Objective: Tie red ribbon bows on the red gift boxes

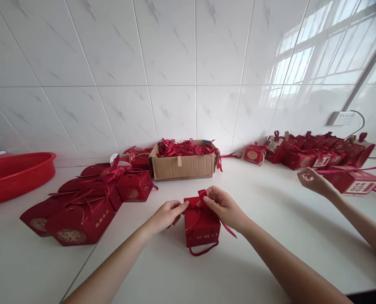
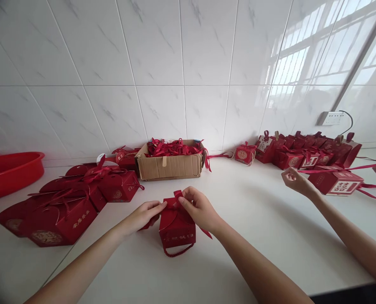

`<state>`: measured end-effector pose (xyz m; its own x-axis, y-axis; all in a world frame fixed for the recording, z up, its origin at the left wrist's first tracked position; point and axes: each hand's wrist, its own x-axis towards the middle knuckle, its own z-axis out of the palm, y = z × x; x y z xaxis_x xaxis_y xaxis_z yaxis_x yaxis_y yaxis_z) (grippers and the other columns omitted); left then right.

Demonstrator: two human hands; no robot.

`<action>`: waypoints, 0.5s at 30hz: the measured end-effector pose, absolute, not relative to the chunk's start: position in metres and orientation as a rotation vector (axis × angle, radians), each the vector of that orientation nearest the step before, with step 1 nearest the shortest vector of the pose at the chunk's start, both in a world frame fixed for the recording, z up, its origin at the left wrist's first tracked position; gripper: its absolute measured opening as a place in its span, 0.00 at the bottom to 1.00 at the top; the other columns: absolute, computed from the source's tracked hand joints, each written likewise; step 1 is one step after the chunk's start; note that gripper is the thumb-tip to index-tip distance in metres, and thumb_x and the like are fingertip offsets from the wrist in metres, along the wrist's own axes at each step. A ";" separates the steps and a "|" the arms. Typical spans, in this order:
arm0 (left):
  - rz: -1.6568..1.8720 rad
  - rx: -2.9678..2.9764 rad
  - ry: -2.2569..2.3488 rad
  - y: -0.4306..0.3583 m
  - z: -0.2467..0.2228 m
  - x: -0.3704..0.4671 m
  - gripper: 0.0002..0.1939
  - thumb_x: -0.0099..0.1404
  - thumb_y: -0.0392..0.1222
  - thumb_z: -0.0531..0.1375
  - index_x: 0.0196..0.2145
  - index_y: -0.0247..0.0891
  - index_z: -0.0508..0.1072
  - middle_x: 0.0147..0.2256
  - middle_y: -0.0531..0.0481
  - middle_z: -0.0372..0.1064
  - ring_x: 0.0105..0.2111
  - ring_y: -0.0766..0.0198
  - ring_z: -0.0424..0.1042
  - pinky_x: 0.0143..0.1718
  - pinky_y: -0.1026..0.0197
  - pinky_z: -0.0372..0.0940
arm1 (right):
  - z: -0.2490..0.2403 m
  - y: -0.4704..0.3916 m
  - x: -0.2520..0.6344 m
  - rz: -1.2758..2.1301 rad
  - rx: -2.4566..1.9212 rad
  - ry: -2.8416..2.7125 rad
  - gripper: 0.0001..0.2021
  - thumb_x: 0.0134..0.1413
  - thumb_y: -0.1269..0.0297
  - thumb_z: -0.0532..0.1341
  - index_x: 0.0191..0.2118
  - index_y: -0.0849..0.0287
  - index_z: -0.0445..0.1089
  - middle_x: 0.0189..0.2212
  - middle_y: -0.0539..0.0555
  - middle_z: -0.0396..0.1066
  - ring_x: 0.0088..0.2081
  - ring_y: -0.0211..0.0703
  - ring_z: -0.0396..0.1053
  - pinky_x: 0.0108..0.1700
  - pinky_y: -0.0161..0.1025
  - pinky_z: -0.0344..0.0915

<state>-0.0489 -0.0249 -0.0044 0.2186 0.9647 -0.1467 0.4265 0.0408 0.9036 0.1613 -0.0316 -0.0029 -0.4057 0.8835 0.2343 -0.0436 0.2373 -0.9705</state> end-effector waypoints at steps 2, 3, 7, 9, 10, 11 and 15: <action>0.695 1.536 1.363 -0.028 0.005 -0.052 0.23 0.54 0.62 0.58 0.21 0.38 0.66 0.16 0.58 0.53 0.16 0.70 0.51 0.17 0.66 0.43 | -0.002 -0.032 0.158 1.320 -0.823 -1.606 0.17 0.55 0.46 0.57 0.35 0.56 0.60 0.30 0.51 0.72 0.33 0.42 0.69 0.33 0.37 0.64; 0.720 1.560 1.356 -0.030 0.012 -0.054 0.22 0.54 0.60 0.59 0.21 0.38 0.67 0.18 0.57 0.55 0.17 0.70 0.53 0.17 0.66 0.44 | 0.000 -0.033 0.156 1.298 -0.866 -1.603 0.16 0.55 0.47 0.57 0.35 0.56 0.60 0.29 0.52 0.72 0.31 0.41 0.69 0.31 0.37 0.62; 0.780 1.699 1.266 -0.035 0.049 -0.049 0.15 0.54 0.52 0.63 0.21 0.38 0.71 0.20 0.55 0.59 0.23 0.68 0.57 0.23 0.65 0.50 | 0.006 -0.032 0.147 1.106 -1.111 -1.629 0.11 0.55 0.55 0.57 0.33 0.57 0.63 0.25 0.52 0.73 0.26 0.41 0.66 0.28 0.37 0.60; 0.774 1.678 1.199 -0.036 0.064 -0.039 0.13 0.54 0.51 0.63 0.21 0.38 0.72 0.18 0.55 0.58 0.20 0.68 0.56 0.22 0.64 0.50 | 0.009 -0.033 0.144 1.016 -1.153 -1.689 0.06 0.53 0.61 0.58 0.31 0.58 0.65 0.24 0.51 0.72 0.26 0.41 0.66 0.30 0.38 0.60; 0.791 1.663 1.155 -0.035 0.069 -0.034 0.13 0.54 0.50 0.63 0.22 0.38 0.73 0.18 0.55 0.59 0.20 0.67 0.57 0.23 0.64 0.51 | 0.010 -0.034 0.143 0.987 -1.131 -1.730 0.04 0.52 0.65 0.58 0.30 0.58 0.66 0.23 0.50 0.72 0.26 0.40 0.66 0.30 0.37 0.60; 0.822 1.647 1.104 -0.033 0.073 -0.028 0.12 0.55 0.49 0.62 0.23 0.38 0.75 0.19 0.53 0.63 0.22 0.66 0.60 0.25 0.63 0.54 | 0.011 -0.035 0.142 0.975 -1.084 -1.771 0.03 0.51 0.67 0.57 0.29 0.58 0.66 0.23 0.50 0.71 0.25 0.39 0.65 0.29 0.37 0.59; 0.911 1.580 0.911 -0.021 0.073 -0.015 0.18 0.60 0.50 0.59 0.47 0.42 0.74 0.41 0.47 0.74 0.43 0.56 0.70 0.46 0.55 0.59 | 0.009 -0.040 0.143 1.036 -0.976 -1.827 0.07 0.53 0.65 0.56 0.27 0.59 0.65 0.23 0.49 0.68 0.24 0.37 0.62 0.25 0.35 0.56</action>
